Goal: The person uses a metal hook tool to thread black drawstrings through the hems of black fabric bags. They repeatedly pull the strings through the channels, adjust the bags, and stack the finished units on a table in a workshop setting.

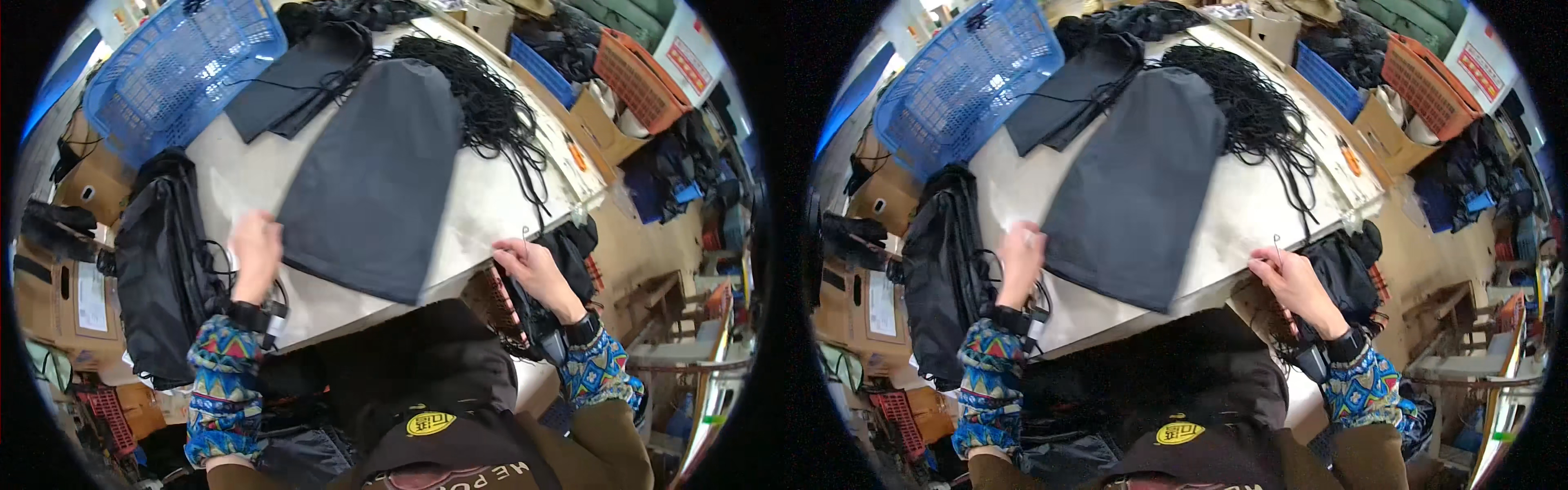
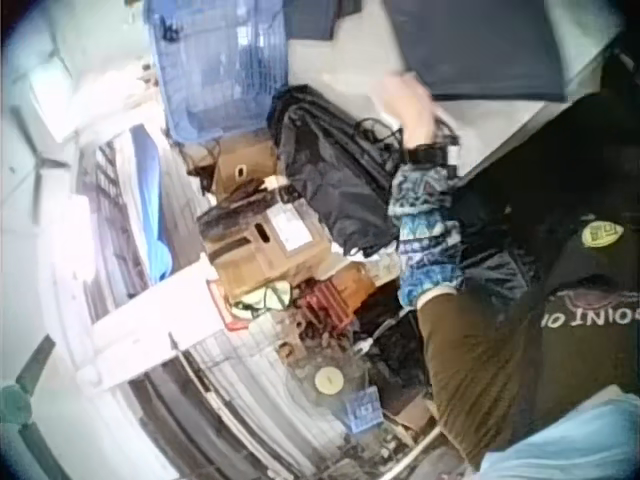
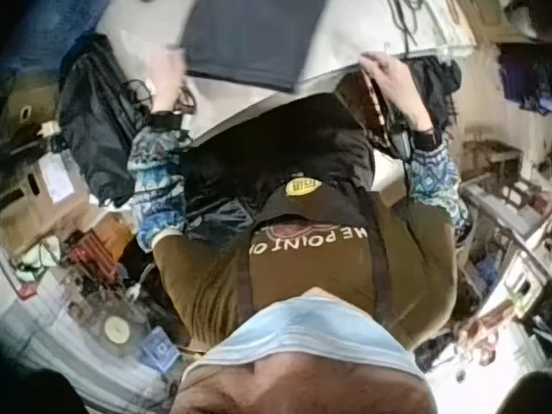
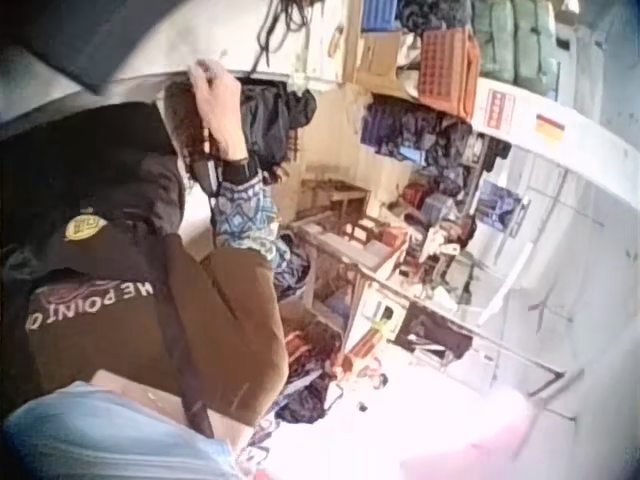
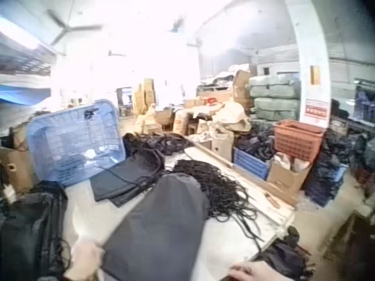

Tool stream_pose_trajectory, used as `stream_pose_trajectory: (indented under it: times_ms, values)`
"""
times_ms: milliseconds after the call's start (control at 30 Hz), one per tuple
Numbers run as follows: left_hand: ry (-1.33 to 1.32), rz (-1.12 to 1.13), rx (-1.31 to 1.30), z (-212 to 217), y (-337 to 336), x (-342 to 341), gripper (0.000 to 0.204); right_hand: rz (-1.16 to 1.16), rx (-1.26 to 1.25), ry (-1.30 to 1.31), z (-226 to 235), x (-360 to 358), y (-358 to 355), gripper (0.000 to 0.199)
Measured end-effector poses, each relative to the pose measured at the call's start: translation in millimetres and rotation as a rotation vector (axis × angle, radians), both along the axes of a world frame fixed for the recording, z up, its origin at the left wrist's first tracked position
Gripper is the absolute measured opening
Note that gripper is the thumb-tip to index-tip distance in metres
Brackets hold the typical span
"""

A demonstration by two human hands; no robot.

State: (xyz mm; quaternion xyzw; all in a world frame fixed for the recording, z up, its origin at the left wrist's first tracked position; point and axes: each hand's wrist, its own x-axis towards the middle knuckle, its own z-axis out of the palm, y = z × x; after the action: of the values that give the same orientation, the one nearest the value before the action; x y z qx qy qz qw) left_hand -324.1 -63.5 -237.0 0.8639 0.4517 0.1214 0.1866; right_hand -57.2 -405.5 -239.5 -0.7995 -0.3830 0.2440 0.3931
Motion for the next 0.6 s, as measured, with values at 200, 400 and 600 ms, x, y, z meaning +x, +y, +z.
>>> stream_pose_trajectory:
  times_ms: [200, 400, 600]
  values:
    - [0.311, -0.307, 0.104, -7, -70, -6, 0.053, -0.337, 0.003, -0.136, -2, 33, -34, 0.025]
    - [0.157, -0.162, 0.376, -12, -71, 9, 0.043, -0.366, -0.030, -0.302, -23, 40, -40, 0.025]
    - [-0.497, -0.412, -0.572, 20, -197, 56, 0.027, -0.203, 0.032, 0.328, 8, 18, -28, 0.021]
